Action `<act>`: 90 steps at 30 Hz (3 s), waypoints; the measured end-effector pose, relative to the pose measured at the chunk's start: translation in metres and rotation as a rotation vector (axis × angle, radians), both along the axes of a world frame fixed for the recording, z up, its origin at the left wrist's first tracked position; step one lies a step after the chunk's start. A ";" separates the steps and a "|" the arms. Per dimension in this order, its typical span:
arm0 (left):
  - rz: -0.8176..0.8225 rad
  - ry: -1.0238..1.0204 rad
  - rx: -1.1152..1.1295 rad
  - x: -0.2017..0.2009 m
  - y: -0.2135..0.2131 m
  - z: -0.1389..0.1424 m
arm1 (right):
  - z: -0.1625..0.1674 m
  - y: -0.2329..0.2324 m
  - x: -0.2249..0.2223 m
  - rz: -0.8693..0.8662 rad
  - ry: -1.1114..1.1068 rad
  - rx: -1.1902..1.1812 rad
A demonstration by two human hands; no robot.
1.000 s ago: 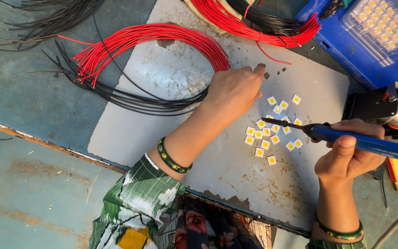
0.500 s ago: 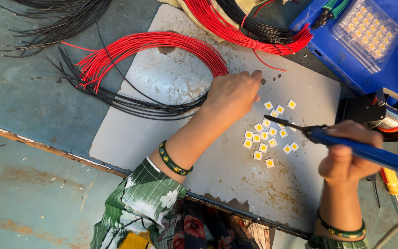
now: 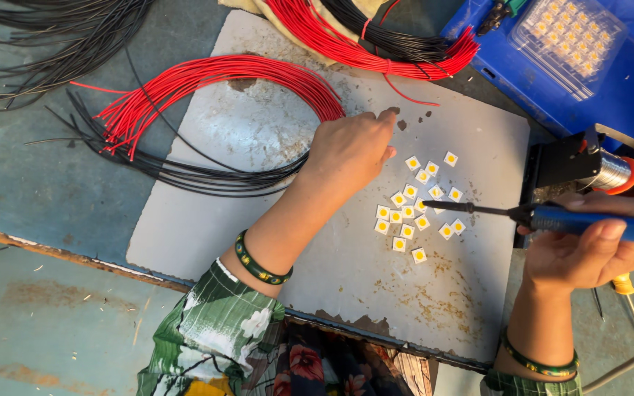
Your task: The person uses a soldering iron to apply solder to the pads of small square LED modules arranged on a white board. They handle each LED one at a time, touching the soldering iron tip to the contact points while red and black wires and a spool of solder are visible nearby.
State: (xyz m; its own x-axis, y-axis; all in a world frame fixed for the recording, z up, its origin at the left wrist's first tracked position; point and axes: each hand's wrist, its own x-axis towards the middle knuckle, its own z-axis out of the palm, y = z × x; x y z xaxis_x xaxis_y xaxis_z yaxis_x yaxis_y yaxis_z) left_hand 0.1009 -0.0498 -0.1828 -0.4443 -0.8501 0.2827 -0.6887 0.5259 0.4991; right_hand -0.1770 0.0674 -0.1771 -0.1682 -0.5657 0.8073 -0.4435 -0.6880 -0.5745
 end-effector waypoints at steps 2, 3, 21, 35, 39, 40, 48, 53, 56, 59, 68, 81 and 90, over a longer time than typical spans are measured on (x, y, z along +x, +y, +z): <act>0.004 -0.016 0.003 0.000 0.000 -0.001 | -0.009 0.002 -0.005 -0.016 0.005 -0.031; 0.006 -0.020 -0.006 -0.001 0.000 -0.001 | -0.013 0.003 -0.006 0.000 0.016 -0.047; 0.006 -0.022 0.012 0.000 -0.001 -0.002 | -0.017 0.005 0.026 0.192 0.126 -0.018; 0.004 0.009 -0.007 0.000 0.000 -0.003 | -0.008 0.001 0.014 0.132 0.019 -0.206; 0.004 -0.009 0.015 0.002 0.000 -0.001 | -0.010 0.002 -0.011 0.063 -0.114 -0.159; -0.001 -0.016 0.021 0.002 0.000 -0.001 | -0.011 0.004 -0.017 0.045 -0.137 -0.138; -0.004 0.037 -0.023 0.004 0.003 -0.001 | -0.014 0.000 -0.042 -0.057 -0.324 -0.082; -0.011 0.031 0.016 0.005 0.004 0.001 | -0.013 -0.003 -0.036 -0.220 -0.141 -0.098; -0.013 0.015 0.023 0.004 0.003 0.002 | -0.014 0.000 -0.020 -0.167 0.011 -0.142; -0.006 -0.011 0.050 0.005 0.004 0.003 | -0.014 0.004 -0.002 -0.010 -0.006 -0.167; -0.008 0.001 0.052 0.007 0.001 0.002 | -0.005 0.010 0.019 0.138 0.110 -0.113; -0.004 0.008 0.040 0.009 0.002 0.002 | -0.005 0.009 0.025 0.151 0.189 -0.070; -0.002 0.026 0.046 0.008 0.001 0.002 | 0.000 0.013 0.029 0.163 0.290 -0.055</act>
